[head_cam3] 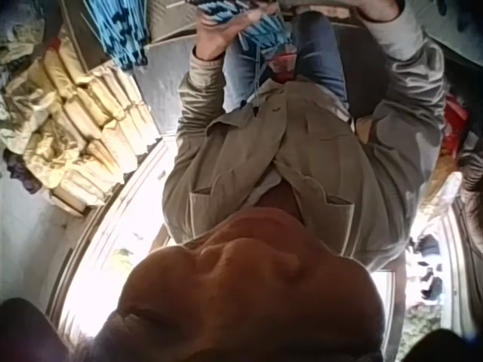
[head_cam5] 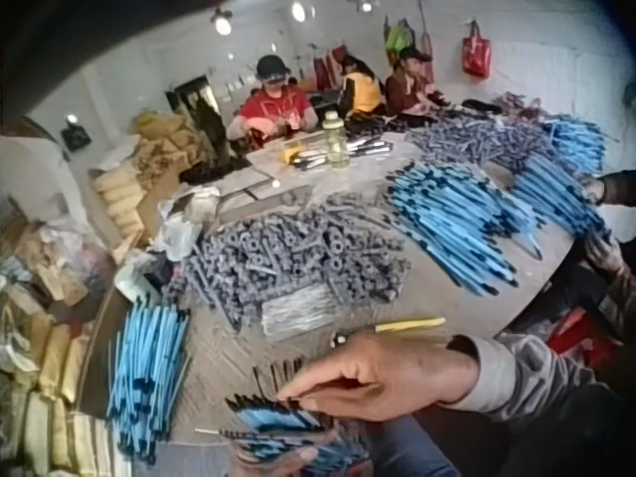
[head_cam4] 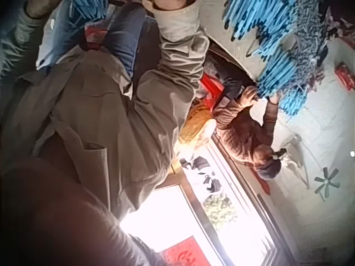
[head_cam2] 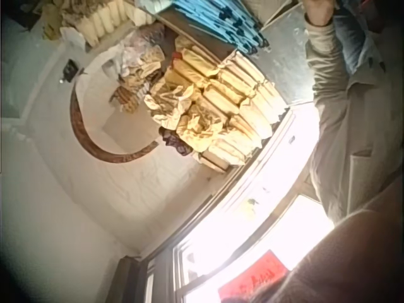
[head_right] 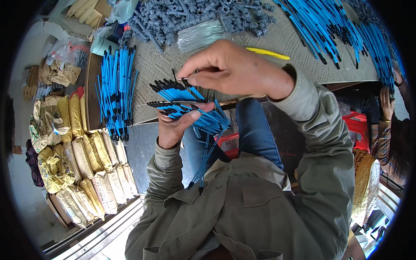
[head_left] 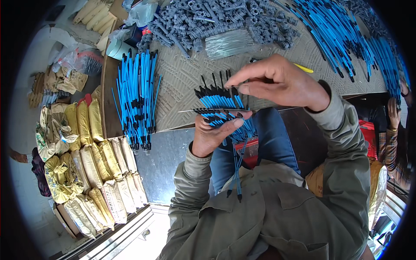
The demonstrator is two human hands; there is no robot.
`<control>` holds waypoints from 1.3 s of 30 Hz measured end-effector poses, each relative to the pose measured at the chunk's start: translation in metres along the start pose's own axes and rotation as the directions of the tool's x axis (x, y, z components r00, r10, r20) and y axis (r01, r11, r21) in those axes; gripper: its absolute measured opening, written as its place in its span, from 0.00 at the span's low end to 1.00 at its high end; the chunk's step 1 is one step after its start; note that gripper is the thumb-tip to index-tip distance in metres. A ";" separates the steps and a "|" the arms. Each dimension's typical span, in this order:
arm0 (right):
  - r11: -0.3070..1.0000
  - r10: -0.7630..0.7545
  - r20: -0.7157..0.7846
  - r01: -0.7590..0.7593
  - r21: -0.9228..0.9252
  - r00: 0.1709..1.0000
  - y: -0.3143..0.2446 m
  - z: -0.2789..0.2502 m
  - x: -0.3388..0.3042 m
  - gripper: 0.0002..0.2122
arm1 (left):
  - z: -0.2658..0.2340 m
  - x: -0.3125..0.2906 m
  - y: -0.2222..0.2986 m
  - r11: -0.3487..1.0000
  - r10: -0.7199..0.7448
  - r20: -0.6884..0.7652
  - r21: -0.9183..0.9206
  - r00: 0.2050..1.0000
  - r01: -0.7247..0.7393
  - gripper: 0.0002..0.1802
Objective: The person threads metal wires through plastic umbrella ribs, fastens them around a central hub using pliers, and places the assembled components aside.
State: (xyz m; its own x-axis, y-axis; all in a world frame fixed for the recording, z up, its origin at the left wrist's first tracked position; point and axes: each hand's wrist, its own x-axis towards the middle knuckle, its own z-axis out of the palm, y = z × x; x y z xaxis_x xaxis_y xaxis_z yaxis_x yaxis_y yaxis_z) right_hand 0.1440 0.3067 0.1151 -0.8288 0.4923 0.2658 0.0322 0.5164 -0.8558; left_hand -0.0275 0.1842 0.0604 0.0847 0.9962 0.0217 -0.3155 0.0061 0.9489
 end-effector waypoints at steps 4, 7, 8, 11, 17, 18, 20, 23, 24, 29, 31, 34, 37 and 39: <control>0.998 -0.058 0.112 0.060 -0.014 0.992 -0.012 -0.013 0.003 0.09 | -0.002 -0.003 0.000 1.000 -0.015 0.018 0.005 1.000 0.015 0.14; 0.996 -0.012 0.216 0.030 -0.081 0.976 -0.023 -0.019 0.007 0.09 | -0.003 -0.003 0.000 1.000 -0.018 0.024 0.024 1.000 0.017 0.14; 0.996 -0.017 0.215 0.036 -0.086 0.976 -0.023 -0.019 0.008 0.08 | -0.004 -0.003 -0.001 1.000 -0.010 0.032 0.029 0.999 0.009 0.15; 0.994 -0.028 0.216 0.050 -0.096 0.976 -0.018 -0.014 0.007 0.07 | -0.005 -0.003 0.000 0.999 -0.013 0.049 0.051 0.999 0.011 0.15; 0.982 -0.165 -0.116 0.174 0.073 0.979 -0.001 0.013 -0.001 0.04 | -0.006 0.001 0.001 0.995 -0.050 0.078 0.096 0.996 0.042 0.20; 0.982 -0.184 -0.158 0.189 0.017 0.970 -0.003 0.015 -0.001 0.04 | -0.006 0.000 0.001 0.994 -0.051 0.079 0.099 0.996 0.043 0.20; 0.979 -0.202 -0.183 0.195 -0.058 0.962 -0.005 0.016 -0.002 0.05 | -0.004 -0.001 0.001 0.996 -0.032 0.067 0.088 0.997 0.026 0.21; 0.958 -0.241 -0.227 0.195 -0.209 0.943 -0.012 0.019 -0.003 0.06 | -0.003 -0.002 0.004 0.995 -0.019 0.054 0.095 0.998 0.014 0.21; 0.966 -0.200 -0.237 0.150 -0.211 0.951 -0.016 0.021 -0.004 0.06 | -0.002 -0.002 0.005 0.994 -0.014 0.043 0.107 0.999 0.010 0.21; 0.985 -0.097 -0.253 0.056 -0.163 0.963 -0.021 0.025 -0.004 0.06 | 0.000 -0.006 0.004 0.993 -0.027 0.015 0.119 1.000 0.025 0.19; 0.989 -0.086 -0.254 0.052 -0.138 0.963 -0.020 0.024 -0.002 0.05 | -0.001 -0.004 0.005 0.991 -0.009 0.028 0.137 1.000 0.005 0.18; 0.941 -0.228 -0.187 0.167 -0.295 0.955 -0.016 0.020 0.001 0.05 | -0.002 -0.003 0.005 0.985 0.026 0.055 0.170 0.998 -0.035 0.17; 0.920 -0.229 -0.156 0.162 -0.356 0.961 -0.019 0.016 0.004 0.05 | -0.001 -0.003 0.007 0.978 -0.001 0.056 0.208 0.998 -0.010 0.16; 0.909 -0.229 -0.139 0.160 -0.385 0.964 -0.019 0.018 0.005 0.05 | -0.001 -0.005 0.005 0.982 -0.003 0.048 0.187 0.999 -0.006 0.15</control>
State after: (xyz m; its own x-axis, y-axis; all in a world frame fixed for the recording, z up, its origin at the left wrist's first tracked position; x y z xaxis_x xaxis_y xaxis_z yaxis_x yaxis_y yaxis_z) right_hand 0.1297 0.2868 0.1249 -0.7284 0.4537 0.5134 0.1119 0.8180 -0.5642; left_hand -0.0303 0.1793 0.0646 0.1306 0.9908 0.0341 -0.1341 -0.0164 0.9908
